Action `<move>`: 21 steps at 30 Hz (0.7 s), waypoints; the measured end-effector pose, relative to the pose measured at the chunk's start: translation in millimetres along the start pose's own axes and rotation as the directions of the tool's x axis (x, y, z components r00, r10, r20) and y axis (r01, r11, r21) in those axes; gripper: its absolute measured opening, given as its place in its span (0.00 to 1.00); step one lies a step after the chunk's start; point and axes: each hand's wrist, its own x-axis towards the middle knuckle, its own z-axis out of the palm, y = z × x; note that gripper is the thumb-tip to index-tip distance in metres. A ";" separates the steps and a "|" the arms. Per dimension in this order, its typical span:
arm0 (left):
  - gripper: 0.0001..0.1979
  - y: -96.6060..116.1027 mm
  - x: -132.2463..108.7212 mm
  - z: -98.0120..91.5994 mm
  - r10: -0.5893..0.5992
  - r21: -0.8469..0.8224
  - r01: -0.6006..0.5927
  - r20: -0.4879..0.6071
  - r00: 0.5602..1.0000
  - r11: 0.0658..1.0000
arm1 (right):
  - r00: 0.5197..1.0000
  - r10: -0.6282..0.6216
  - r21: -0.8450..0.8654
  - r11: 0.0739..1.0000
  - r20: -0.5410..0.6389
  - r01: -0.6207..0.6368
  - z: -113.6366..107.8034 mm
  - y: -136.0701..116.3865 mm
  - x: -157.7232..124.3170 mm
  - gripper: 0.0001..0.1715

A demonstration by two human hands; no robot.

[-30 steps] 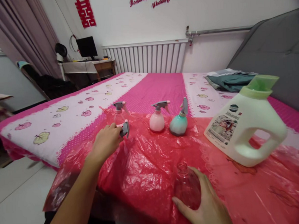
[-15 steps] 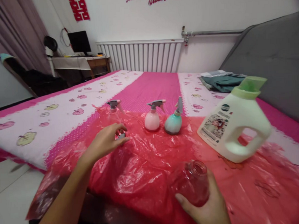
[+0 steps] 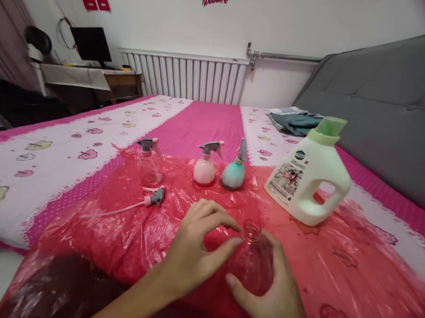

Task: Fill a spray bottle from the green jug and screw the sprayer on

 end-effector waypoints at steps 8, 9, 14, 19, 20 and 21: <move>0.05 4.5 -1.0 10.3 -0.057 -0.044 0.055 -0.043 0.997 0.998 | 0.962 -0.256 -0.298 0.929 -0.089 0.220 -7.3 0.2 4.5 0.45; 0.05 4.6 -1.0 11.6 -0.066 -0.050 0.063 -0.052 0.997 0.997 | 0.958 -0.271 -0.315 0.921 -0.089 0.231 -8.0 0.5 5.0 0.45; 0.06 3.4 0.8 16.0 -0.128 -0.114 0.120 -0.061 0.990 0.986 | 0.976 -0.204 -0.310 0.936 -0.083 0.169 -9.1 -7.5 3.8 0.45; 0.07 -1.6 2.7 16.4 -0.165 -0.185 0.159 -0.017 0.986 0.970 | 0.998 0.041 -0.081 0.996 0.057 -0.036 -8.7 -9.1 -2.6 0.43; 0.07 -2.4 2.7 16.2 -0.169 -0.186 0.164 -0.010 0.986 0.969 | 0.993 0.073 -0.050 0.996 0.088 -0.069 -9.2 -7.5 -3.6 0.44; 0.07 -3.1 2.7 16.1 -0.172 -0.186 0.168 -0.005 0.985 0.968 | 0.990 0.092 -0.032 0.996 0.109 -0.089 -9.9 -5.8 -4.1 0.45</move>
